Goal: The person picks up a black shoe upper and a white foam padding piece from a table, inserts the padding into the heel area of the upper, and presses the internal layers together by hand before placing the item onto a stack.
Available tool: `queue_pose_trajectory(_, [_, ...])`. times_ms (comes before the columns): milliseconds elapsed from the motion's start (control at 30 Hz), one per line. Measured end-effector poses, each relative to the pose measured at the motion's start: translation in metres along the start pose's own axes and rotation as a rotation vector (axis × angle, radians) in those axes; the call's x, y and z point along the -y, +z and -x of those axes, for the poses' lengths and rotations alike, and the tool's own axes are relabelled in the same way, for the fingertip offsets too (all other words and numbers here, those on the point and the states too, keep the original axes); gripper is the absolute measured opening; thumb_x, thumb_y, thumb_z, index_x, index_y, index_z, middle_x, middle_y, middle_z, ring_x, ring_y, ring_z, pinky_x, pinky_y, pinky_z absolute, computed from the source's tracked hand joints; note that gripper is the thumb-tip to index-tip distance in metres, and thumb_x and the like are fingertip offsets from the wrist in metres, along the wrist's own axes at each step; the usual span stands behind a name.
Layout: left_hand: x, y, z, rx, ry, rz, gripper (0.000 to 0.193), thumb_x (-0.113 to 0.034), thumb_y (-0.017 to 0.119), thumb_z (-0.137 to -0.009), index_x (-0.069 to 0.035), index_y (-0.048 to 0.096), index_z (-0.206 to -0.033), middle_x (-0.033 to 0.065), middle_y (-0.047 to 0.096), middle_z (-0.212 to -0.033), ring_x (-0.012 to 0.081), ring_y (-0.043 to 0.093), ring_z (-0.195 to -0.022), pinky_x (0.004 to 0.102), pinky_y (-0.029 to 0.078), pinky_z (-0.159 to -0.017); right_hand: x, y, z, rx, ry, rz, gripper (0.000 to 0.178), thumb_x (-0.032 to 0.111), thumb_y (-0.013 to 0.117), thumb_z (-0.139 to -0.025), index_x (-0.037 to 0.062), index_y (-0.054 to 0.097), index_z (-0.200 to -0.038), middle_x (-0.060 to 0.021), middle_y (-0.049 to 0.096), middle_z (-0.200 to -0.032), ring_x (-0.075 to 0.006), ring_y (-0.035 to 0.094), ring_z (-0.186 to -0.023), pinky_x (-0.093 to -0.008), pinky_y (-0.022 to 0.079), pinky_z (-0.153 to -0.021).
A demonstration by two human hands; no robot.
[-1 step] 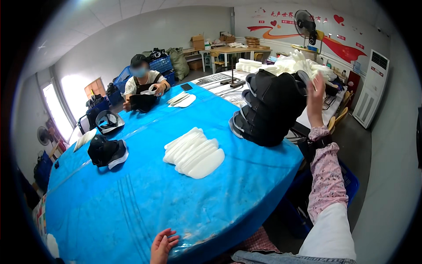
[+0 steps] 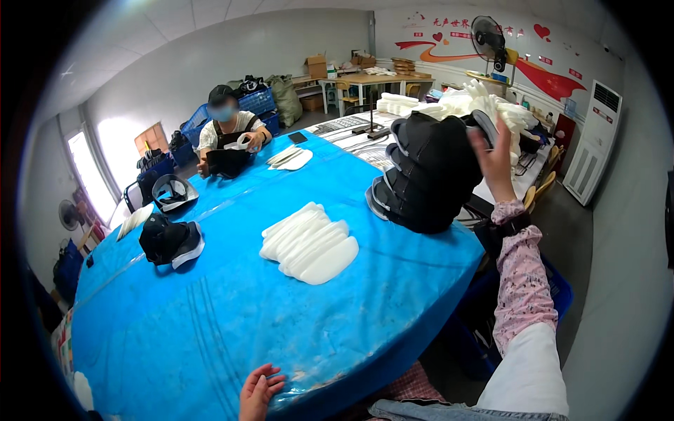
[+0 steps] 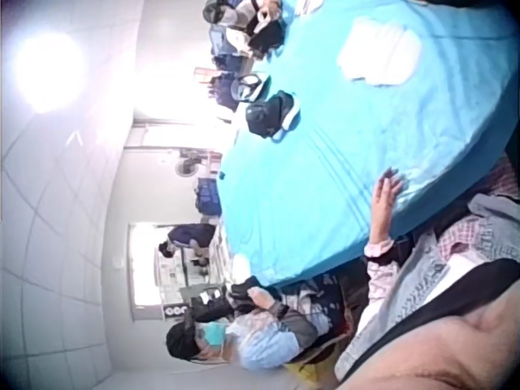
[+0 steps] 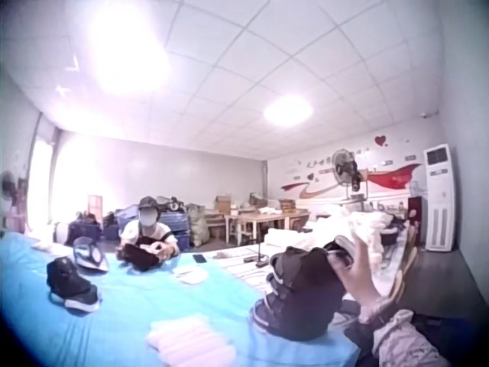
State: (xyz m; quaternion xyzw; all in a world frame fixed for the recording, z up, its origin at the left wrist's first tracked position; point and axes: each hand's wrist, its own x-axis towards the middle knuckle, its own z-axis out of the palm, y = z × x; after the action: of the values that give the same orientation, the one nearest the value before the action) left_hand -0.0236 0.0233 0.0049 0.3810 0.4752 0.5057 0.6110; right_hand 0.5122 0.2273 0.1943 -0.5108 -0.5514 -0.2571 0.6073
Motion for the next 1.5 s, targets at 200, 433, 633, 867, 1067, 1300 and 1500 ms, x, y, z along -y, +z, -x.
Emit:
queue_pose_trajectory(200, [-0.002, 0.009, -0.004, 0.025, -0.017, 0.042, 0.032, -0.014, 0.042, -0.095, 0.005, 0.044, -0.121, 0.0185, 0.053, -0.115, 0.0234, 0.058, -0.098, 0.0325, 0.050, -0.083, 0.005, 0.003, -0.042, 0.376, -0.102, 0.559, 0.069, 0.054, 0.063, -0.073, 0.0088, 0.050, -0.124, -0.0223, 0.047, -0.125, -0.0359, 0.045, -0.117, -0.0403, 0.039, -0.096])
queue_pose_trajectory(433, [-0.016, 0.016, -0.010, 0.125, -0.064, 0.028, 0.039, -0.021, 0.044, -0.095, 0.003, 0.042, -0.126, 0.0168, 0.051, -0.120, 0.0256, 0.054, -0.107, 0.0339, 0.047, -0.087, -0.024, 0.008, -0.022, 0.385, -0.238, 0.606, 0.069, 0.040, 0.065, -0.078, -0.0032, 0.040, -0.126, -0.0220, 0.048, -0.120, -0.0371, 0.046, -0.111, -0.0403, 0.040, -0.093])
queue_pose_trajectory(633, [-0.014, 0.007, -0.004, 0.225, -0.057, -0.052, 0.041, -0.024, 0.044, -0.095, -0.001, 0.039, -0.130, 0.0134, 0.048, -0.124, 0.0224, 0.052, -0.111, 0.0326, 0.046, -0.089, 0.036, 0.013, 0.008, 0.192, -0.443, 0.733, 0.058, 0.035, 0.056, -0.086, 0.0059, 0.037, -0.132, -0.0178, 0.039, -0.132, -0.0334, 0.035, -0.124, -0.0432, 0.031, -0.101])
queue_pose_trajectory(867, [-0.093, -0.019, 0.001, 0.354, 0.007, -0.318, 0.042, -0.023, 0.046, -0.095, -0.003, 0.039, -0.131, 0.0115, 0.049, -0.124, 0.0212, 0.052, -0.109, 0.0337, 0.042, -0.092, 0.171, 0.008, 0.185, 0.986, -0.376, -0.099, 0.049, 0.022, 0.065, -0.075, 0.0049, 0.050, -0.118, -0.0173, 0.046, -0.120, -0.0360, 0.040, -0.114, -0.0466, 0.031, -0.097])
queue_pose_trajectory(1067, [-0.149, -0.058, -0.036, 0.290, -0.012, -0.729, 0.042, -0.026, 0.048, -0.094, -0.008, 0.041, -0.131, 0.0085, 0.051, -0.122, 0.0181, 0.052, -0.107, 0.0326, 0.042, -0.090, 0.183, 0.001, 0.261, 1.090, -0.213, -0.188, 0.041, 0.018, 0.064, -0.076, 0.0028, 0.051, -0.112, -0.0171, 0.047, -0.117, -0.0356, 0.045, -0.107, -0.0440, 0.036, -0.090])
queue_pose_trajectory(1300, [-0.111, -0.124, -0.153, 0.215, -0.041, -1.565, 0.054, -0.036, 0.052, -0.089, -0.005, 0.039, -0.131, 0.0181, 0.040, -0.132, 0.0291, 0.045, -0.116, 0.0399, 0.038, -0.095, 0.189, 0.004, 0.259, 1.029, -0.163, -0.282, 0.029, 0.014, 0.063, -0.074, 0.0030, 0.057, -0.101, -0.0139, 0.054, -0.107, -0.0316, 0.051, -0.100, -0.0412, 0.039, -0.085])
queue_pose_trajectory(1500, [-0.096, -0.133, -0.243, -0.060, 0.281, -1.894, 0.055, -0.031, 0.058, -0.082, -0.005, 0.043, -0.128, 0.0186, 0.027, -0.141, 0.0369, 0.039, -0.120, 0.0443, 0.035, -0.098, 0.188, -0.001, 0.261, 1.003, -0.128, -0.284, 0.031, 0.011, 0.061, -0.074, 0.0032, 0.057, -0.104, -0.0144, 0.055, -0.107, -0.0322, 0.052, -0.096, -0.0412, 0.040, -0.084])
